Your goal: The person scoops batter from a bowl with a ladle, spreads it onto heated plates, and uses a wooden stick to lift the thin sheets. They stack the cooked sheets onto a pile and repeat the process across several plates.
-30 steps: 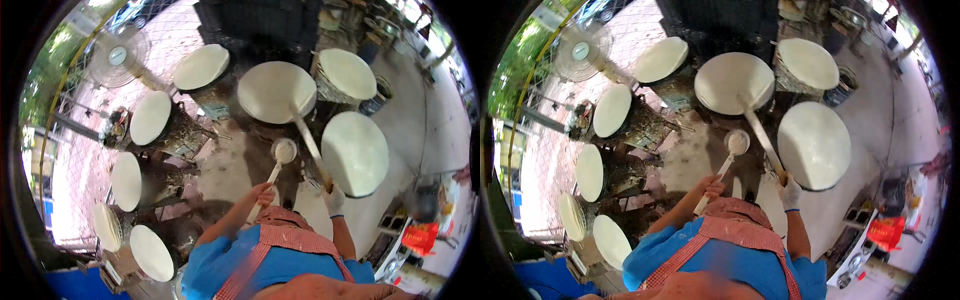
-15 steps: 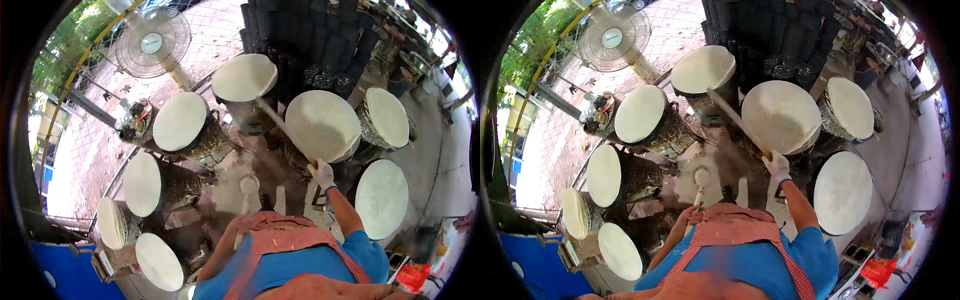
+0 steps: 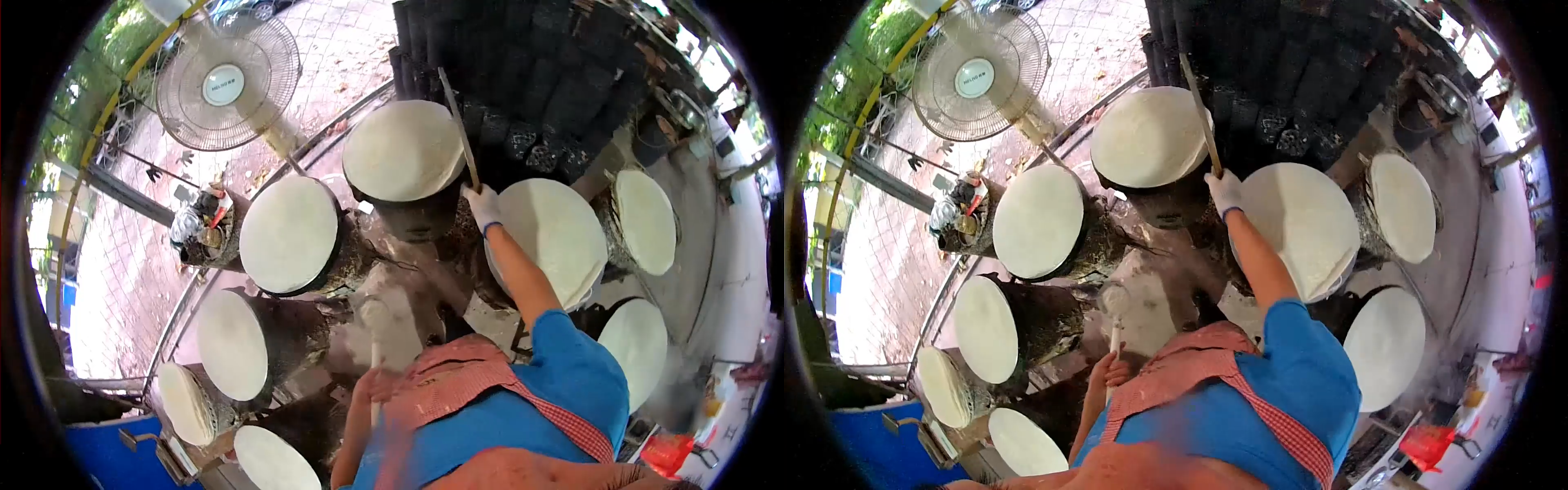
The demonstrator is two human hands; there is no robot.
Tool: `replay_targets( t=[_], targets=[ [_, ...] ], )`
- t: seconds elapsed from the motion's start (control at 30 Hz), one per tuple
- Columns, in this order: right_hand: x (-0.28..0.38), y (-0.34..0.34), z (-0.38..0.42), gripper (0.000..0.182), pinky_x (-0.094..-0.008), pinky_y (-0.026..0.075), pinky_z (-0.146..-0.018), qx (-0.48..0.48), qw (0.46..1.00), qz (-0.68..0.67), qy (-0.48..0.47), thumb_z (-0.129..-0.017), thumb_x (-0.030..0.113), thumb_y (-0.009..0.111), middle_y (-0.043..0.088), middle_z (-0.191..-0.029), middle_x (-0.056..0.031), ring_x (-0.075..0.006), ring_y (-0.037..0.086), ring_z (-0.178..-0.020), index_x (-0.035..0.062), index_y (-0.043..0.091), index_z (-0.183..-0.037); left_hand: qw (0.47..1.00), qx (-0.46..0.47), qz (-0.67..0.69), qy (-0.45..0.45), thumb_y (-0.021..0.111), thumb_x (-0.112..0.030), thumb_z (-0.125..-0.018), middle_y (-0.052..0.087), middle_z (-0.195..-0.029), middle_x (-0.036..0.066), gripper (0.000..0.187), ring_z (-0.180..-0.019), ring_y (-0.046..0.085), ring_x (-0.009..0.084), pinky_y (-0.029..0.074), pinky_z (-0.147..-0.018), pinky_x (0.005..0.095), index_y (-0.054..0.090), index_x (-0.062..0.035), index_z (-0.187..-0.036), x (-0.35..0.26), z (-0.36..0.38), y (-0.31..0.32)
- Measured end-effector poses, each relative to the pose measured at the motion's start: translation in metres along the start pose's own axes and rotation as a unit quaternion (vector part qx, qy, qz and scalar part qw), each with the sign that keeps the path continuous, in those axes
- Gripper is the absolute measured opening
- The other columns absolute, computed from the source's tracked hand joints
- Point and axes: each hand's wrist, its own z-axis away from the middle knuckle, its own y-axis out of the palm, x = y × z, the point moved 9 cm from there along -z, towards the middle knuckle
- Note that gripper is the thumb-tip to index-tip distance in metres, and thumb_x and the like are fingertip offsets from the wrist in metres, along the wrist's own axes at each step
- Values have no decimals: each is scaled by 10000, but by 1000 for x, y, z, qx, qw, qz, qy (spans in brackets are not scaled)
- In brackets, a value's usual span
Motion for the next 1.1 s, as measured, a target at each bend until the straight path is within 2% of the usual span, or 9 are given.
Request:
replay_targets(
  t=[0.13,0.27,0.33,0.43,0.7,0.83,0.93,1.0,1.1],
  targets=[
    [30,38,-64,449,-414,460,-789,-86,994,55,27,-756,339,617,629,-978,-233,-383,594,-930,-30,605,-1011,996,41,43,68,411,-264,-955,351,-576,-33,306,-429,328,79,320,-382,227,548,-79,-1156,-8,-5,38],
    [31,60,-74,396,-419,477,-687,-70,988,118,77,-806,328,567,639,-891,-204,-339,608,-789,-34,620,-957,957,-144,-112,227,396,-226,-960,337,-611,-3,307,-451,326,77,324,-373,232,509,-140,-1232,-51,-1,22],
    [21,67,-82,381,-420,477,-688,-65,986,130,85,-809,313,561,640,-897,-213,-342,611,-801,-38,628,-941,991,47,51,111,387,-226,-963,333,-621,-4,316,-456,326,77,321,-371,234,496,-145,-1248,-45,-14,51],
    [10,73,-93,347,-433,456,-683,-97,987,108,73,-804,265,560,626,-862,-240,-365,597,-792,-67,616,-887,978,193,67,35,361,-221,-972,338,-623,-3,328,-459,320,83,316,-383,238,474,-141,-1269,-55,-20,68],
    [92,85,-71,450,-450,459,-747,-167,978,121,-12,-777,366,581,613,-934,-266,-392,588,-866,-65,606,-902,994,88,49,-34,370,-220,-975,342,-621,-3,334,-457,301,77,289,-384,240,442,-216,-1301,-107,-12,60],
    [57,88,-49,536,-425,467,-714,-251,964,-30,78,-737,449,635,646,-864,-218,-360,615,-789,-56,632,-919,997,63,6,-50,377,-226,-974,341,-625,-7,332,-453,297,75,285,-379,237,438,-230,-1300,-127,2,55],
    [-35,118,-71,574,-398,475,-663,-215,966,-128,67,-712,467,653,655,-800,-209,-335,630,-718,-74,642,-906,999,14,16,-50,385,-222,-972,343,-627,-1,332,-449,300,78,285,-371,235,438,-234,-1299,-135,7,55],
    [-13,126,-39,608,-385,478,-624,-207,966,-150,51,-697,476,657,651,-779,-231,-315,640,-701,-105,635,-877,998,-22,26,-48,391,-216,-969,345,-629,3,335,-446,304,79,284,-365,234,435,-237,-1301,-138,12,56],
    [21,139,-10,410,-388,445,-589,-190,960,-144,147,-751,196,623,627,-849,-207,-287,581,-633,-149,574,-968,997,-32,23,-62,398,-205,-964,347,-627,8,344,-440,309,80,282,-356,229,428,-239,-1306,-141,14,52]
  ],
)
